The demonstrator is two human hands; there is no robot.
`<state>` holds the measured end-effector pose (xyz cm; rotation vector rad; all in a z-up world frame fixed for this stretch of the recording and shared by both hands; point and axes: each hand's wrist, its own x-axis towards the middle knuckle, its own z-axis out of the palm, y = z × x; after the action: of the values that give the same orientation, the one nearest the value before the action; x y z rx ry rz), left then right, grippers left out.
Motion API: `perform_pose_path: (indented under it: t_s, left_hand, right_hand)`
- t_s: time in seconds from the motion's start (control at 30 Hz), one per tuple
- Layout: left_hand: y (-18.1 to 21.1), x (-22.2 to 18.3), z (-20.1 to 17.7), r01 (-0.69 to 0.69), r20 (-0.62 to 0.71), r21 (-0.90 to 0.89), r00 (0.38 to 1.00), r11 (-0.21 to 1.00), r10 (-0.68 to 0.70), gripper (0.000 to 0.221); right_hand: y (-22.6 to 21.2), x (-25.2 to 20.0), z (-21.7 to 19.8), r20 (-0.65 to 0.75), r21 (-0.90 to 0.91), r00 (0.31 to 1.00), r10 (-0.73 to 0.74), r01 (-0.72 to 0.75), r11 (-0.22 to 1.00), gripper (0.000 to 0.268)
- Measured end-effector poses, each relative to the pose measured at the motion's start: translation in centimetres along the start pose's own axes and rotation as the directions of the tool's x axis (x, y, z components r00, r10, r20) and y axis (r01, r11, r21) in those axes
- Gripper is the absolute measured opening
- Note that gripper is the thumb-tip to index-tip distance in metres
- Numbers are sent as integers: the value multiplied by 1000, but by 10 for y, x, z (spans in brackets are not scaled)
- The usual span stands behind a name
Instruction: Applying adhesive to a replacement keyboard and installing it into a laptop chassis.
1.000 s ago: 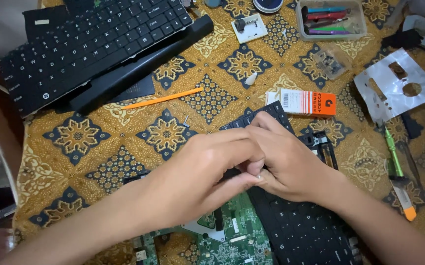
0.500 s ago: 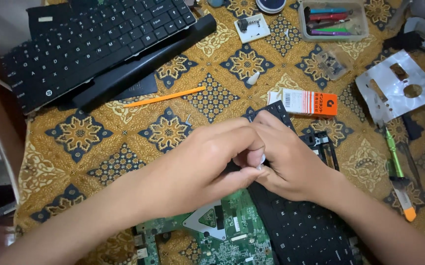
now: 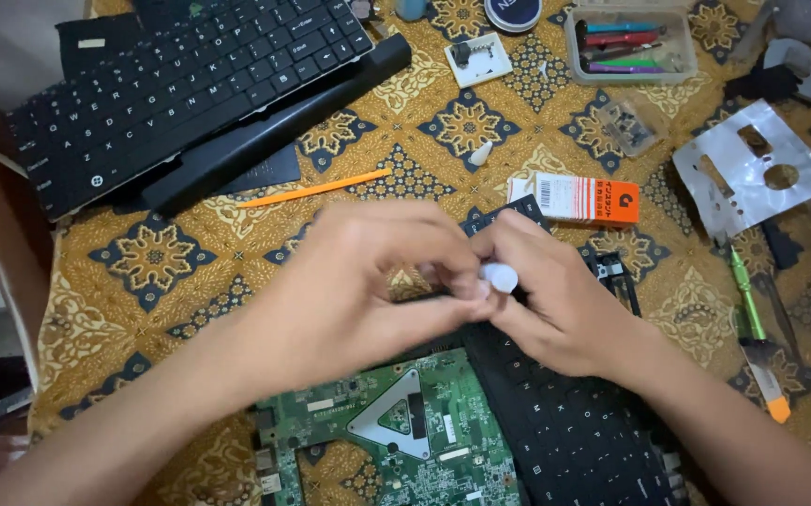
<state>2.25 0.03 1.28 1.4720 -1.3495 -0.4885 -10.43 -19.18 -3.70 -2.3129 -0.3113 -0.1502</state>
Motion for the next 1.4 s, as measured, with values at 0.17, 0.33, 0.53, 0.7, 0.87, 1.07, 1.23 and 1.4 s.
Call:
perform_pose_path:
  t_s: [0.17, 0.33, 0.53, 0.7, 0.87, 1.07, 1.23, 1.4]
  left_hand:
    - [-4, 0, -23, 19, -28, 172, 1000, 985, -14, 12]
    - [-34, -19, -31, 266, 7, 465, 953, 845, -304, 36]
    - [-74, -49, -25, 58, 38, 708, 992, 703, -120, 25]
    - [-84, -48, -20, 134, 71, 651, 969, 747, -236, 33]
    - [-88, -49, -19, 101, 49, 637, 984, 764, -171, 21]
    - [-94, -53, -18, 132, -13, 546, 989, 827, -149, 11]
    - [-96, -52, -16, 129, -61, 571, 992, 811, -114, 11]
    - [-78, -47, -12, 251, -230, 463, 960, 850, -158, 21]
  right_hand:
    - [1, -4, -5, -10, 72, 977, 212, -211, 975, 17]
    - [3, -6, -7, -25, 170, 965, 261, -253, 952, 18]
    - [4, -5, -6, -49, 201, 971, 234, -220, 955, 18]
    - [6, -6, -3, -64, 226, 974, 218, -199, 954, 16]
    - [6, -6, -2, -64, 200, 972, 226, -209, 957, 17]
    - [9, -7, 1, -72, 264, 984, 164, -140, 954, 13]
    - [13, -7, 0, -109, 292, 990, 88, -52, 955, 17]
    - [14, -9, -1, -89, 279, 982, 169, -139, 950, 19]
